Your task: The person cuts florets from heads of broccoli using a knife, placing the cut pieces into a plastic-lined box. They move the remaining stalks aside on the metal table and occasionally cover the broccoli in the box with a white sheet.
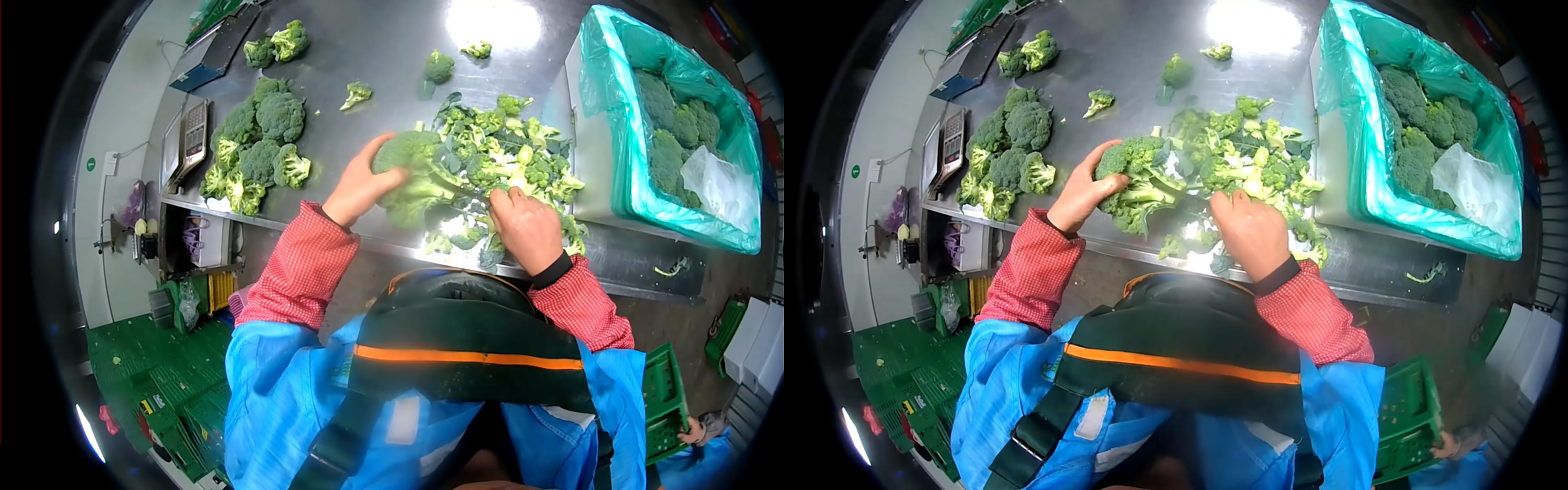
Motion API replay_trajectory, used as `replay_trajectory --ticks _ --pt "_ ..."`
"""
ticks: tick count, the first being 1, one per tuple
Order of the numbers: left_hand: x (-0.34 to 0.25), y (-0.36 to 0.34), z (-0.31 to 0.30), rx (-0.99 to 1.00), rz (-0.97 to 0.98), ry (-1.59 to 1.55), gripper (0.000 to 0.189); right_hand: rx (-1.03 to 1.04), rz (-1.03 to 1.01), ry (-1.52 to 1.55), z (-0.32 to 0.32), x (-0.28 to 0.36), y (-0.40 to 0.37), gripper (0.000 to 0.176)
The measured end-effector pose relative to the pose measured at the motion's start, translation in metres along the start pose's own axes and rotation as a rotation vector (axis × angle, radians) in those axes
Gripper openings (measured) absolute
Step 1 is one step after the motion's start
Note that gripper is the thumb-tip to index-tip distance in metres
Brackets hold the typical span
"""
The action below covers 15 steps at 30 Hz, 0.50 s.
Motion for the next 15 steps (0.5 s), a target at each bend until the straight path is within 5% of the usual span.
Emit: replay_trajectory --ticks 3,5,8,11,13,15 --pt "-0.008 -0.006 -0.010 -0.079 -0.039 0.001 0.066 0.139 0.182 -0.200 0.034 -0.030 -0.018 0.003" --pt "-0.009 -0.012 -0.030 -0.108 -0.059 -0.111 0.063 0.199 0.410 -0.034 0.042 -0.055 -0.028 0.012" --pt "0.001 -0.013 -0.046 -0.190 -0.070 -0.107 0.061 0.231 0.447 0.356 0.027 -0.018 -0.016 0.018" --pt "0.011 -0.009 -0.073 -0.314 -0.244 -0.276 0.050 0.205 0.380 0.451 0.031 0.009 -0.009 0.018" --pt "0.034 0.006 -0.122 -0.407 -0.286 -0.504 0.063 0.237 0.362 0.450 0.039 0.004 -0.019 0.017" --pt "0.035 0.017 -0.168 -0.532 -0.199 -0.671 0.055 0.297 0.363 0.436 0.042 -0.004 -0.029 0.018"
Point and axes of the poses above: each hand's wrist, its own y-axis towards the middle knuckle, its own z-axis out of the palm, x = y × z, the point moved 4 cm from there along y, towards the middle knuckle, and after that the axes turned 12 degrees about -y, right-handed, at the moved point
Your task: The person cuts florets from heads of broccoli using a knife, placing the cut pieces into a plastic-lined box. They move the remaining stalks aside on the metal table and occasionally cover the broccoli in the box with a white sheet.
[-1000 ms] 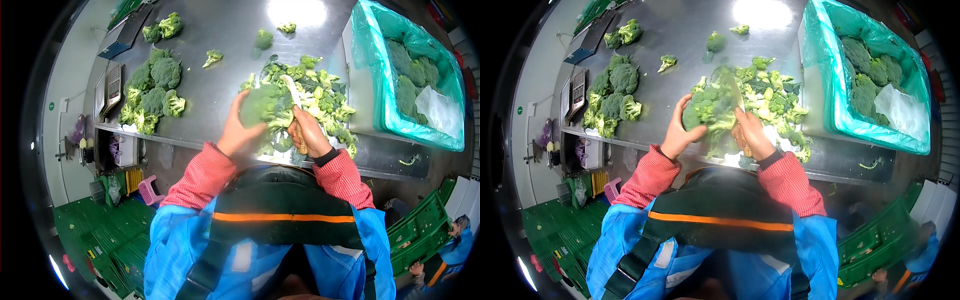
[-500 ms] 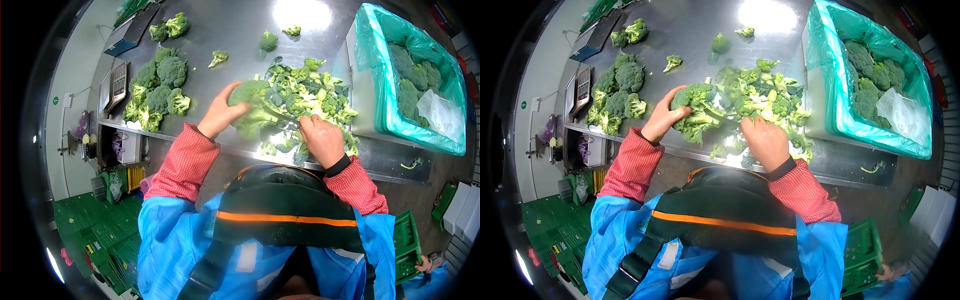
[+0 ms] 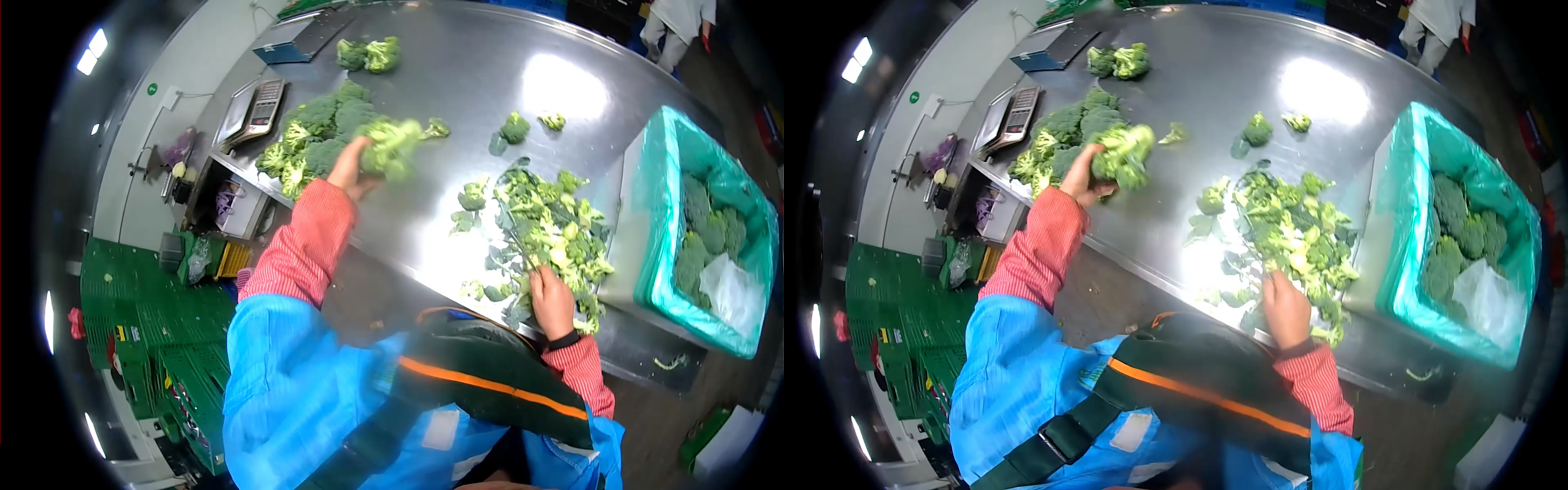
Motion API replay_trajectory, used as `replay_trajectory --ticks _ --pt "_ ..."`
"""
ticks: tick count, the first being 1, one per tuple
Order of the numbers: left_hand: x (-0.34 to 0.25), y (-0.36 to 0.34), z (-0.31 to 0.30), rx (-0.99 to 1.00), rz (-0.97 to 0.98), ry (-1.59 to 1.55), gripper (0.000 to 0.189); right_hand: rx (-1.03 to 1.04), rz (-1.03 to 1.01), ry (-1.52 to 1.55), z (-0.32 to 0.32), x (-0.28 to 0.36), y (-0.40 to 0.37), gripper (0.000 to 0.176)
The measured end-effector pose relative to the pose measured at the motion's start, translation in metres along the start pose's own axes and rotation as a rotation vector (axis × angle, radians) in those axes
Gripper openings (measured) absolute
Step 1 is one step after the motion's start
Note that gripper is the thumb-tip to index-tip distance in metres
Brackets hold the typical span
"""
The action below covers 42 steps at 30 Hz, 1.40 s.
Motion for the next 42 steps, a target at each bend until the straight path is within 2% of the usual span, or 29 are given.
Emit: replay_trajectory --ticks 2,3,4,5,6,8,10,11,12,13,16,18,20,21,23,24,25,26,27,28,29,32,34,36,40,42 --pt "-0.039 0.012 -0.007 -0.112 0.202 -0.200 0.063 0.052 0.014 -0.023 0.002 -0.010 -0.004 0.019" --pt "-0.055 0.021 -0.012 -0.092 0.297 -0.349 0.073 0.037 0.006 -0.033 0.001 -0.011 -0.006 0.020" --pt "-0.071 0.035 -0.022 -0.068 0.389 -0.497 0.082 0.021 0.002 -0.043 0.001 -0.012 -0.008 0.021" --pt "-0.087 0.068 -0.048 0.102 0.405 -0.457 0.103 0.032 -0.001 -0.045 0.001 -0.013 -0.010 0.022" --pt "-0.091 0.043 -0.022 -0.281 0.534 -0.512 0.110 0.014 -0.014 -0.047 0.000 -0.012 -0.013 0.020" --pt "-0.087 0.055 -0.010 -0.288 0.526 -0.495 0.106 -0.006 -0.039 -0.004 0.000 -0.014 -0.018 0.018" --pt "-0.070 0.058 0.028 -0.052 0.429 -0.289 0.093 -0.042 -0.034 0.030 0.004 -0.028 -0.027 0.016" --pt "-0.058 0.053 0.062 0.020 0.403 -0.242 0.084 -0.010 -0.024 0.068 0.000 -0.033 -0.031 0.016" --pt "-0.045 0.046 0.097 0.094 0.415 -0.126 0.090 0.001 -0.025 0.064 -0.001 -0.042 -0.036 0.016" --pt "-0.034 0.021 0.145 0.165 0.383 -0.021 0.078 -0.004 -0.037 0.091 -0.005 -0.047 -0.040 0.018" --pt "0.000 -0.025 0.263 0.546 0.425 0.214 0.056 0.018 -0.030 0.052 -0.015 -0.061 -0.049 0.017" --pt "0.024 -0.072 0.343 0.737 0.461 0.393 0.048 -0.117 -0.079 0.071 -0.030 -0.067 -0.059 0.019" --pt "0.056 -0.102 0.410 1.012 0.494 0.548 0.044 -0.116 -0.056 0.093 -0.037 -0.077 -0.065 0.021" --pt "0.075 -0.115 0.441 1.171 0.496 0.584 0.044 -0.112 -0.038 0.108 -0.040 -0.081 -0.068 0.021" --pt "0.117 -0.147 0.501 1.353 0.511 0.752 0.046 -0.159 -0.052 0.073 -0.039 -0.099 -0.078 0.018" --pt "0.138 -0.155 0.524 1.425 0.459 0.826 0.046 -0.145 -0.062 0.057 -0.048 -0.105 -0.082 0.018" --pt "0.164 -0.157 0.547 1.536 0.612 0.909 0.050 -0.132 -0.074 0.043 -0.061 -0.110 -0.086 0.018" --pt "0.185 -0.171 0.565 1.583 0.832 1.140 0.056 -0.120 -0.086 0.030 -0.069 -0.117 -0.089 0.018" --pt "0.218 -0.166 0.578 1.691 0.962 1.200 0.063 -0.084 -0.004 0.010 -0.066 -0.129 -0.093 0.017" --pt "0.248 -0.169 0.589 1.752 0.885 1.382 0.073 -0.107 0.018 0.041 -0.068 -0.137 -0.097 0.016" --pt "0.279 -0.170 0.597 1.802 0.763 1.667 0.094 -0.129 0.039 0.071 -0.071 -0.146 -0.101 0.015" --pt "0.328 -0.192 0.593 1.823 0.946 1.766 0.118 -0.184 0.073 0.115 -0.085 -0.167 -0.106 0.016" --pt "0.342 -0.207 0.592 1.767 1.097 1.851 0.099 -0.236 0.091 0.118 -0.085 -0.176 -0.110 0.018" --pt "0.345 -0.213 0.597 1.739 1.143 1.884 0.089 -0.193 0.140 0.144 -0.083 -0.183 -0.112 0.018" --pt "0.332 -0.222 0.602 1.699 0.935 1.879 0.079 -0.148 0.146 0.139 -0.079 -0.189 -0.116 0.017" --pt "0.330 -0.221 0.599 1.684 0.931 1.862 0.091 -0.163 0.138 0.162 -0.083 -0.189 -0.117 0.017"
Point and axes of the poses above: each hand's wrist, its own y-axis towards the middle knuckle, its own z-axis out of the palm, x = y × z, the point moved 4 cm from there along y, towards the middle knuckle, and after that the axes turned 12 degrees about -y, right-handed, at the moved point
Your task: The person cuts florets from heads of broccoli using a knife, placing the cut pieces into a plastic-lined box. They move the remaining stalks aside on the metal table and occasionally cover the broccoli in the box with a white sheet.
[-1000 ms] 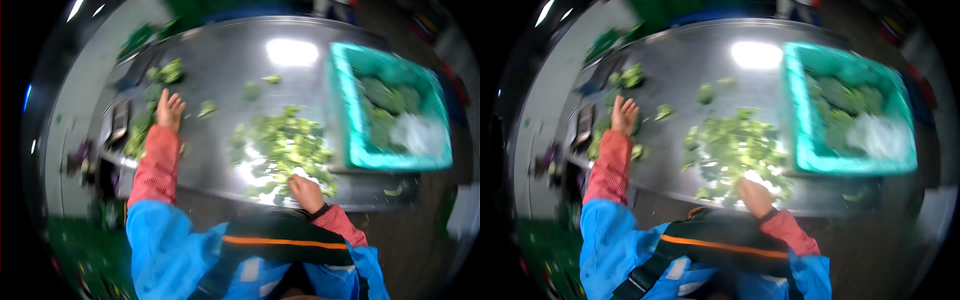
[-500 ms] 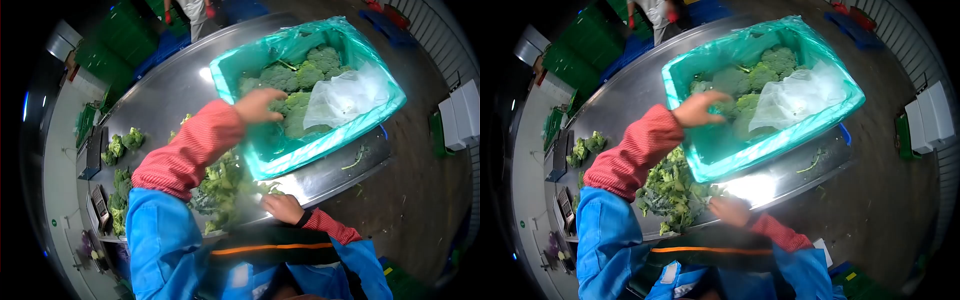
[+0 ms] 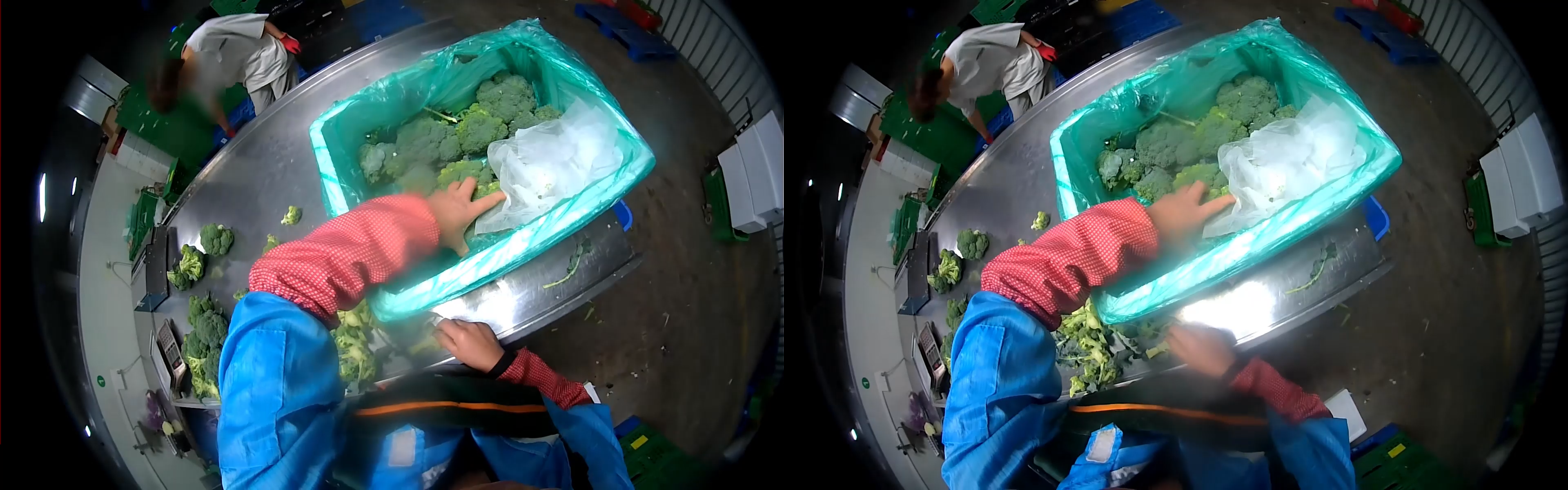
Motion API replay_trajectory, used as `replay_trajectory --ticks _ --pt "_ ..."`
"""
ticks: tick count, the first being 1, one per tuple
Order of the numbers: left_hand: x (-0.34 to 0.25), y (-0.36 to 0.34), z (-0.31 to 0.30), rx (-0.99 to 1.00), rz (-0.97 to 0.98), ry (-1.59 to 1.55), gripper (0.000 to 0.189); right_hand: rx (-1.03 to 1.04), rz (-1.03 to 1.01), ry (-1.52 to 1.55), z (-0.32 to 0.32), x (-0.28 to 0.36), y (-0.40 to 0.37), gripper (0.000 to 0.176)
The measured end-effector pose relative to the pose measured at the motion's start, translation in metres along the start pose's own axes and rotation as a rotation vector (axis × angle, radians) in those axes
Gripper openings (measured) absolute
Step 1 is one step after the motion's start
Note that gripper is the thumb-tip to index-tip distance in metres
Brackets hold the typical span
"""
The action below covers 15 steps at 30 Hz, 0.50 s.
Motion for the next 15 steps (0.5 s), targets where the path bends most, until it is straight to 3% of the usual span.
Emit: replay_trajectory --ticks 3,8,12,13,15 --pt "0.001 -0.004 0.007 -0.097 0.071 0.109 0.121 -0.038 -0.003 0.014 -0.007 0.002 0.001 0.017" --pt "-0.021 -0.035 -0.007 -0.206 0.054 0.207 0.119 0.003 0.012 -0.047 -0.004 0.004 -0.001 0.016" --pt "-0.022 -0.061 -0.048 -0.359 0.074 0.083 0.120 0.046 0.004 -0.073 -0.001 0.010 -0.002 0.018" --pt "-0.019 -0.071 -0.066 -0.463 0.170 0.087 0.085 0.050 -0.001 -0.083 0.001 0.012 -0.003 0.017" --pt "-0.008 -0.087 -0.098 -0.439 0.023 -0.034 0.103 -0.017 -0.047 -0.036 0.005 0.019 -0.004 0.015"
Point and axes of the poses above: each hand's wrist, its own y-axis towards the middle knuckle, its own z-axis out of the palm, x = y × z, the point moved 4 cm from there along y, towards the middle knuckle, and after that the axes turned 12 degrees about -y, right-handed, at the moved point
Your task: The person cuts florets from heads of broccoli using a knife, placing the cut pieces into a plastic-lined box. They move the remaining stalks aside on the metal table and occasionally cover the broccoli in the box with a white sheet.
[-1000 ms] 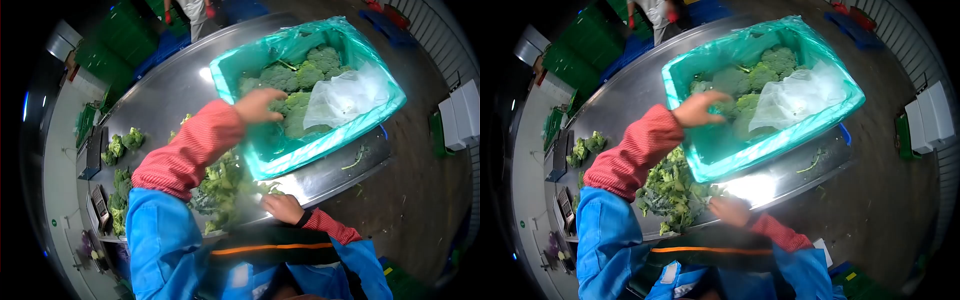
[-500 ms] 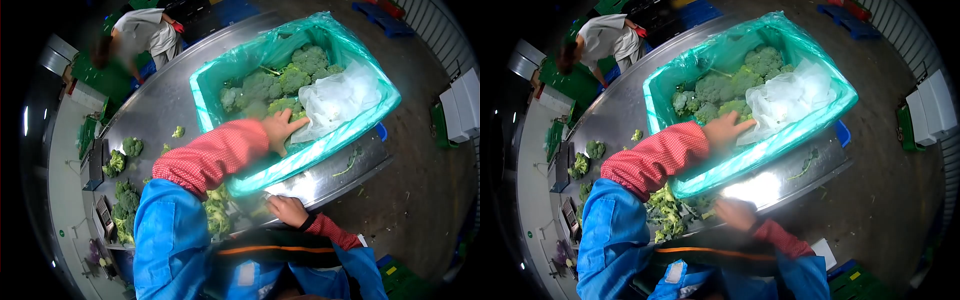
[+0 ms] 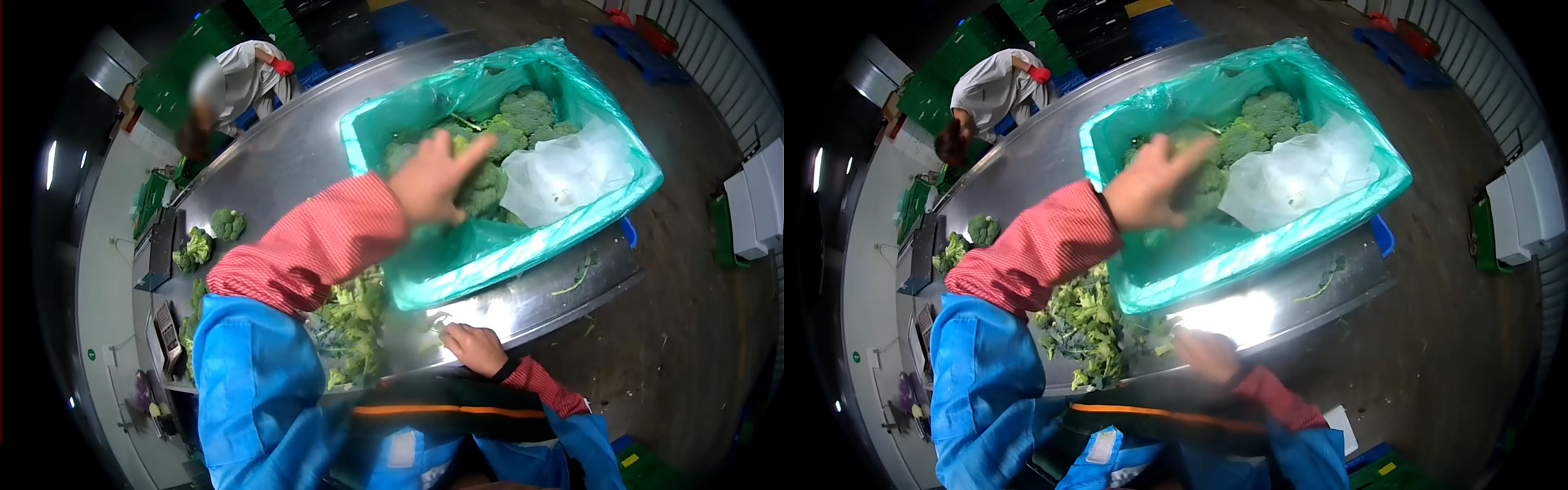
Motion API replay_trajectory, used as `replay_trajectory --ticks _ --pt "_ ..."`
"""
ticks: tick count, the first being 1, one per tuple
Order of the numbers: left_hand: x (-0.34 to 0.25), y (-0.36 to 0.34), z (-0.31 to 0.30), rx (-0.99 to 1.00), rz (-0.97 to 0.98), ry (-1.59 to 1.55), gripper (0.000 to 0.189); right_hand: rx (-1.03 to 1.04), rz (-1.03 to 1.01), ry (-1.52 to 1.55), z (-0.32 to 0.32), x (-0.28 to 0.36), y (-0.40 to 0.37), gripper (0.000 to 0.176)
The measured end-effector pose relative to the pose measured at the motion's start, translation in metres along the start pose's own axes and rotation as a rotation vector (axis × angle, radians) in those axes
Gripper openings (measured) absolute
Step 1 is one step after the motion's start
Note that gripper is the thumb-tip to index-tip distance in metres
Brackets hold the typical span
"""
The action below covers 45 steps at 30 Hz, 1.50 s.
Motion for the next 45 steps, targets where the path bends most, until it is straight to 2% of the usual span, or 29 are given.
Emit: replay_trajectory --ticks 2,3,5,6,9,10,11,12,13,15,18,19,21,23,24,28,31,33,35,36,40,44,45 --pt "0.030 -0.012 -0.030 -0.143 -0.163 -0.298 0.103 -0.043 -0.068 0.035 0.005 0.009 0.002 0.012" --pt "0.040 -0.021 -0.044 -0.184 -0.238 -0.306 0.099 -0.037 -0.084 0.011 0.007 0.014 0.003 0.012" --pt "0.053 -0.042 -0.064 -0.234 -0.205 -0.273 0.095 -0.023 -0.117 -0.036 0.014 0.028 0.005 0.012" --pt "0.063 -0.051 -0.063 -0.230 -0.210 -0.368 0.092 -0.072 -0.140 -0.053 0.023 0.031 0.006 0.012" --pt "0.077 -0.070 -0.034 -0.086 -0.148 -0.225 0.093 -0.014 -0.186 -0.021 0.031 0.052 0.010 0.012" --pt "0.071 -0.073 -0.023 -0.061 -0.139 -0.263 0.095 0.033 -0.175 -0.031 0.033 0.059 0.011 0.013" --pt "0.071 -0.071 -0.008 -0.064 -0.068 -0.229 0.100 0.040 -0.186 -0.048 0.036 0.062 0.012 0.014" --pt "0.063 -0.070 0.001 -0.034 -0.084 -0.180 0.103 0.047 -0.195 -0.063 0.041 0.064 0.011 0.014" --pt "0.055 -0.065 0.010 -0.058 0.005 -0.031 0.109 0.056 -0.203 -0.078 0.043 0.066 0.011 0.015" --pt "0.036 -0.051 0.035 0.145 -0.180 0.036 0.113 0.045 -0.180 -0.054 0.039 0.067 0.010 0.017" --pt "0.037 -0.028 0.040 0.166 -0.150 -0.196 0.116 0.047 -0.131 -0.081 0.033 0.059 0.005 0.016" --pt "0.051 -0.015 0.042 0.148 -0.079 -0.314 0.115 0.034 -0.125 -0.086 0.031 0.054 0.003 0.015" --pt "0.079 0.000 0.039 -0.003 -0.139 -0.510 0.113 0.020 -0.121 -0.099 0.026 0.048 -0.003 0.015" --pt "0.106 0.004 0.025 -0.119 -0.358 -0.342 0.112 0.015 -0.127 -0.120 0.018 0.045 -0.005 0.014" --pt "0.108 0.002 0.027 -0.009 -0.511 -0.306 0.116 -0.009 -0.113 -0.109 0.017 0.042 -0.006 0.012" --pt "0.096 0.011 0.070 0.336 -0.579 -0.658 0.129 -0.060 -0.132 -0.144 0.011 0.038 -0.008 0.007" --pt "0.050 0.001 0.096 0.235 -0.378 -0.587 0.131 -0.030 -0.136 -0.131 0.005 0.039 -0.005 0.011" --pt "0.031 -0.003 0.107 0.176 -0.472 -0.419 0.126 -0.009 -0.133 -0.107 0.006 0.039 0.000 0.014" --pt "0.038 0.003 0.111 0.116 -0.458 -0.387 0.118 -0.004 -0.141 -0.098 0.011 0.041 0.001 0.014" --pt "0.042 0.004 0.110 0.110 -0.464 -0.400 0.115 0.080 -0.055 -0.087 0.018 0.038 0.000 0.014" --pt "0.036 -0.007 0.083 0.008 -0.547 -0.413 0.108 0.108 -0.057 -0.036 0.022 0.043 -0.002 0.015" --pt "0.054 -0.030 0.031 -0.330 -0.383 -0.707 0.100 0.085 -0.042 -0.019 0.025 0.052 -0.003 0.014" --pt "0.053 -0.046 0.007 -0.434 -0.256 -0.809 0.099 0.072 -0.037 -0.004 0.024 0.057 -0.004 0.014"
Point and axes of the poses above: each hand's wrist, its own y-axis towards the middle knuckle, its own z-axis out of the palm, x = y × z, the point moved 4 cm from there along y, towards the middle knuckle, and after that the axes turned 12 degrees about -y, right-handed, at the moved point
